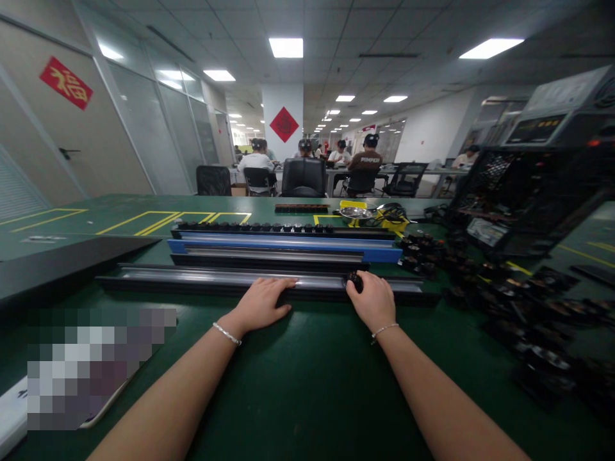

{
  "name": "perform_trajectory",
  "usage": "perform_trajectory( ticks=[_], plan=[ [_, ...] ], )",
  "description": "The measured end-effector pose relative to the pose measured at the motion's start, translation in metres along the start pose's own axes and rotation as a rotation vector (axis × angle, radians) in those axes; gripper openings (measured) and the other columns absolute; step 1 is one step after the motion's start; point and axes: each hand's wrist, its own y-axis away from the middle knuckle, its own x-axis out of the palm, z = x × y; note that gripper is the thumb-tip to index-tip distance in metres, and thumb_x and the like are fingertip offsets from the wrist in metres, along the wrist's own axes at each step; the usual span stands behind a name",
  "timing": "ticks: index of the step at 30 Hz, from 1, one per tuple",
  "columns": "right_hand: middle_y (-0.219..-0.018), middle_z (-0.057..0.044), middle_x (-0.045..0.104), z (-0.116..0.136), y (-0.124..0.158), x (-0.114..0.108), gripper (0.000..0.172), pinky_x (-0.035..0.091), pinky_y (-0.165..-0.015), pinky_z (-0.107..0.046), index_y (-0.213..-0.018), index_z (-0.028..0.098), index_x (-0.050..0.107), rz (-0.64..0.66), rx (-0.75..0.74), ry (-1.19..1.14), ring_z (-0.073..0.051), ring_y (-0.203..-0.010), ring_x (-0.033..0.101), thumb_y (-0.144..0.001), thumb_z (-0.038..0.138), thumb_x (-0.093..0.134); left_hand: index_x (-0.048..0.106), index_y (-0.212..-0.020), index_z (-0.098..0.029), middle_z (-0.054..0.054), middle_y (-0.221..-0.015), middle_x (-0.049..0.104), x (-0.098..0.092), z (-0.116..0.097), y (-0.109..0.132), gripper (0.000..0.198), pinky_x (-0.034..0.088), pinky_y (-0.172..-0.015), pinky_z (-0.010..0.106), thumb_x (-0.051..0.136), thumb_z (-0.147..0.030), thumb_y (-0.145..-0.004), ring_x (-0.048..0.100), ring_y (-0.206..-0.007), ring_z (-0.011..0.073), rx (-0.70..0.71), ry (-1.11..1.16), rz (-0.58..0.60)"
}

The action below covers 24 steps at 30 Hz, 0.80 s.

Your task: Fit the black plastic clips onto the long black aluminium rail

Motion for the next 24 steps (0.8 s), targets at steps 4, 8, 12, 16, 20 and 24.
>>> perform_trajectory(
  ticks=[4, 8, 12, 16, 20, 24],
  plan=[
    [-0.11, -0.012, 0.065, 0.0007, -0.0007, -0.0013, 0.036, 0.032, -0.097, -0.041, -0.104, 0.015, 0.062, 0.011, -0.002, 0.012, -0.025, -0.105, 0.056, -0.085, 0.04, 0.044, 0.044, -0.128, -0.028, 0.001, -0.134, 0.054, 0.0002, -0.0003, 0.0002, 0.051, 0.035, -0.1, 0.039, 0.055, -0.037, -0.079, 0.052, -0.119, 0.0218, -0.012, 0.003, -0.001],
    [-0.11, -0.01, 0.066, 0.0007, -0.0021, -0.0024, 0.04, 0.034, -0.093, -0.04, -0.106, 0.017, 0.061, 0.029, -0.012, 0.012, -0.025, -0.104, 0.056, -0.085, 0.046, 0.044, 0.044, -0.128, -0.028, 0.001, -0.134, 0.054, 0.0001, -0.0006, 0.0003, 0.051, 0.035, -0.1, 0.04, 0.055, -0.037, -0.078, 0.051, -0.119, 0.0219, -0.011, 0.006, -0.007],
    [-0.105, -0.01, 0.067, 0.0025, -0.0032, -0.0053, 0.035, 0.036, -0.09, -0.038, -0.101, 0.018, 0.063, 0.046, 0.011, 0.026, -0.025, -0.1, 0.057, -0.085, 0.043, 0.045, 0.044, -0.128, -0.028, 0.001, -0.134, 0.054, 0.0, -0.0004, 0.0003, 0.051, 0.036, -0.099, 0.039, 0.055, -0.037, -0.079, 0.051, -0.119, 0.0216, -0.007, 0.011, -0.008],
    [-0.103, -0.01, 0.067, 0.0036, -0.0036, -0.0071, 0.03, 0.036, -0.088, -0.037, -0.095, 0.018, 0.063, 0.051, 0.024, 0.047, -0.024, -0.098, 0.057, -0.085, 0.04, 0.045, 0.044, -0.127, -0.028, 0.0, -0.134, 0.054, 0.0008, 0.0007, -0.0001, 0.05, 0.036, -0.099, 0.039, 0.054, -0.037, -0.079, 0.051, -0.119, 0.0214, -0.001, 0.004, -0.012],
    [-0.102, -0.01, 0.066, 0.0017, -0.0039, -0.0067, 0.03, 0.035, -0.09, -0.036, -0.095, 0.017, 0.063, 0.034, 0.063, 0.073, -0.023, -0.1, 0.056, -0.084, 0.037, 0.045, 0.045, -0.126, -0.028, 0.0, -0.134, 0.055, 0.0019, 0.0015, -0.0003, 0.049, 0.036, -0.099, 0.039, 0.054, -0.037, -0.079, 0.051, -0.119, 0.0212, 0.0, 0.001, -0.013],
    [-0.1, -0.01, 0.066, -0.0001, -0.0043, -0.0068, 0.029, 0.034, -0.089, -0.035, -0.096, 0.016, 0.063, 0.027, 0.077, 0.072, -0.023, -0.1, 0.055, -0.084, 0.036, 0.045, 0.045, -0.126, -0.029, 0.0, -0.134, 0.054, 0.002, 0.0014, -0.0005, 0.049, 0.035, -0.099, 0.039, 0.054, -0.038, -0.079, 0.051, -0.119, 0.0213, 0.002, 0.0, -0.01]
  ],
)
